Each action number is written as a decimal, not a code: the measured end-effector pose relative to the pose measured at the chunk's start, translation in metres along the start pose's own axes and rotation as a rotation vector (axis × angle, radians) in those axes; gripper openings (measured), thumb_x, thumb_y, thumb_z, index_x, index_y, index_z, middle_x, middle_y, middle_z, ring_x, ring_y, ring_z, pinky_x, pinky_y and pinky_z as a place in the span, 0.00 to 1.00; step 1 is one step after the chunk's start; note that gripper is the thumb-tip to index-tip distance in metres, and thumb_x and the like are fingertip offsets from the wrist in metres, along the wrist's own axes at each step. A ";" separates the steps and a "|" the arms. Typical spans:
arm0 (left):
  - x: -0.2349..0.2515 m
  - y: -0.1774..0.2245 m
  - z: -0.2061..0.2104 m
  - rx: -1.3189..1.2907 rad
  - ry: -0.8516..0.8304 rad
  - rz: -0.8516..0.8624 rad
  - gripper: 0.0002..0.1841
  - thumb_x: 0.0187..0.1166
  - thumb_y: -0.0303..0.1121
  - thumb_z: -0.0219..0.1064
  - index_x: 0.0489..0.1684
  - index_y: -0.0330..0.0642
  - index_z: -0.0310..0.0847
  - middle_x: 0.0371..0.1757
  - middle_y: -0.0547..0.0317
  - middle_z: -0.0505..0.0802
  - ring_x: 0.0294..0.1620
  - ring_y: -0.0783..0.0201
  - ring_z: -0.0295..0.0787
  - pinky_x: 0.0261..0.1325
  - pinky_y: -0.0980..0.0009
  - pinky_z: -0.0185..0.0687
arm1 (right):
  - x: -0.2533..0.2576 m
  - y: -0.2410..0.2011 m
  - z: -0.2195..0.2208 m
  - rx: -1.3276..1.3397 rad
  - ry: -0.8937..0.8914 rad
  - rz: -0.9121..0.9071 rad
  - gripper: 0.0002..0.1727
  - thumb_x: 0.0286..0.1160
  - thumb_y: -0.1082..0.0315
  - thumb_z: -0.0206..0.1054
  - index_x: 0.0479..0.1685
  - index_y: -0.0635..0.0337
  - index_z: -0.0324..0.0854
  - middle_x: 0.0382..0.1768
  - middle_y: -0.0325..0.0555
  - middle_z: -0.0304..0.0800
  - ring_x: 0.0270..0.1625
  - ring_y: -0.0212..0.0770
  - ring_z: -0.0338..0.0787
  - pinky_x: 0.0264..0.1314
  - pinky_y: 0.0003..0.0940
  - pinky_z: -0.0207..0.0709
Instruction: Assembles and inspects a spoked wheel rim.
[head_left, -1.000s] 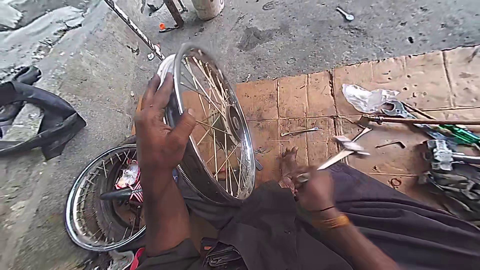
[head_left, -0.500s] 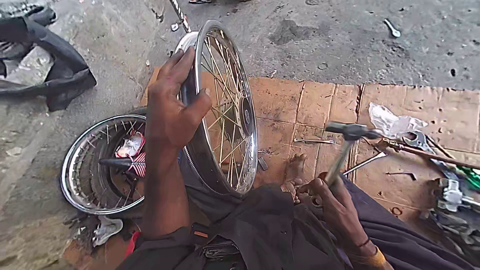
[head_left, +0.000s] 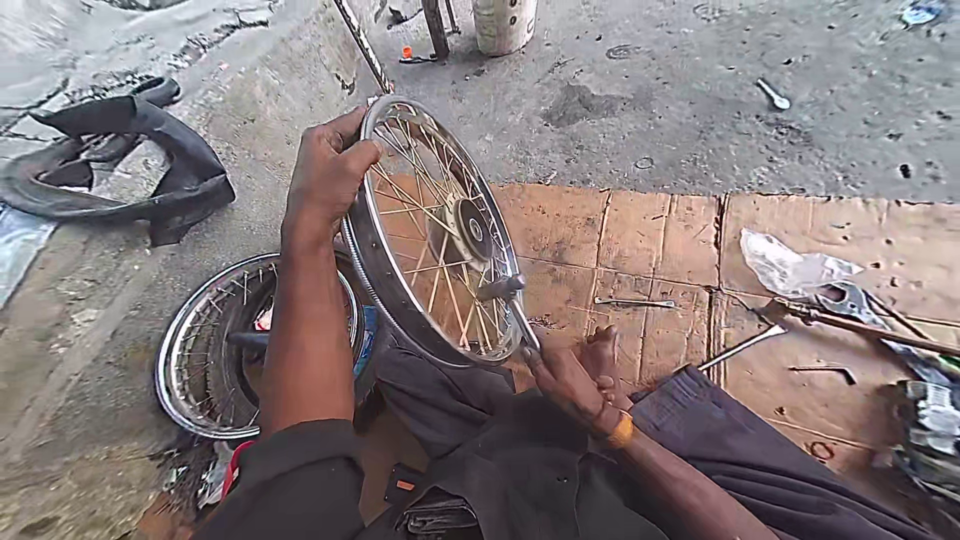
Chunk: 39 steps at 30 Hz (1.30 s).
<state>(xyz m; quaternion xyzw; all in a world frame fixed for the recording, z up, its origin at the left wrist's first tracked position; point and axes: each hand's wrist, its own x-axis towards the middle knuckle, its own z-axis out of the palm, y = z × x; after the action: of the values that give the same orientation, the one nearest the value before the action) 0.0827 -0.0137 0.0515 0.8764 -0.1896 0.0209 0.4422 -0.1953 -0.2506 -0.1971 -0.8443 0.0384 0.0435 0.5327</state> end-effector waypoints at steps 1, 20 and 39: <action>0.000 -0.005 -0.001 -0.007 -0.013 0.007 0.26 0.79 0.32 0.63 0.79 0.41 0.77 0.67 0.60 0.91 0.63 0.76 0.88 0.67 0.75 0.82 | 0.000 -0.005 -0.003 0.000 -0.034 0.012 0.28 0.91 0.41 0.46 0.50 0.55 0.81 0.22 0.38 0.77 0.24 0.37 0.80 0.31 0.42 0.78; -0.021 -0.015 -0.009 -0.053 -0.028 0.037 0.27 0.80 0.29 0.64 0.82 0.39 0.73 0.62 0.57 0.93 0.51 0.72 0.92 0.58 0.73 0.88 | -0.020 -0.020 -0.028 0.109 0.110 -0.089 0.30 0.91 0.39 0.44 0.39 0.53 0.79 0.16 0.34 0.71 0.16 0.34 0.75 0.19 0.38 0.73; -0.042 0.006 0.016 0.155 0.006 0.197 0.32 0.80 0.39 0.62 0.87 0.42 0.69 0.79 0.57 0.83 0.77 0.73 0.79 0.81 0.71 0.73 | 0.009 -0.054 -0.009 0.280 0.097 -0.016 0.27 0.93 0.44 0.44 0.39 0.54 0.80 0.17 0.35 0.72 0.17 0.35 0.75 0.21 0.37 0.75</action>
<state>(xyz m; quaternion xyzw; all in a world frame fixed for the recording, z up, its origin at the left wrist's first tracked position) 0.0394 -0.0156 0.0377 0.8851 -0.2711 0.0817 0.3694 -0.1801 -0.2362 -0.1460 -0.7631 0.0632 -0.0076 0.6431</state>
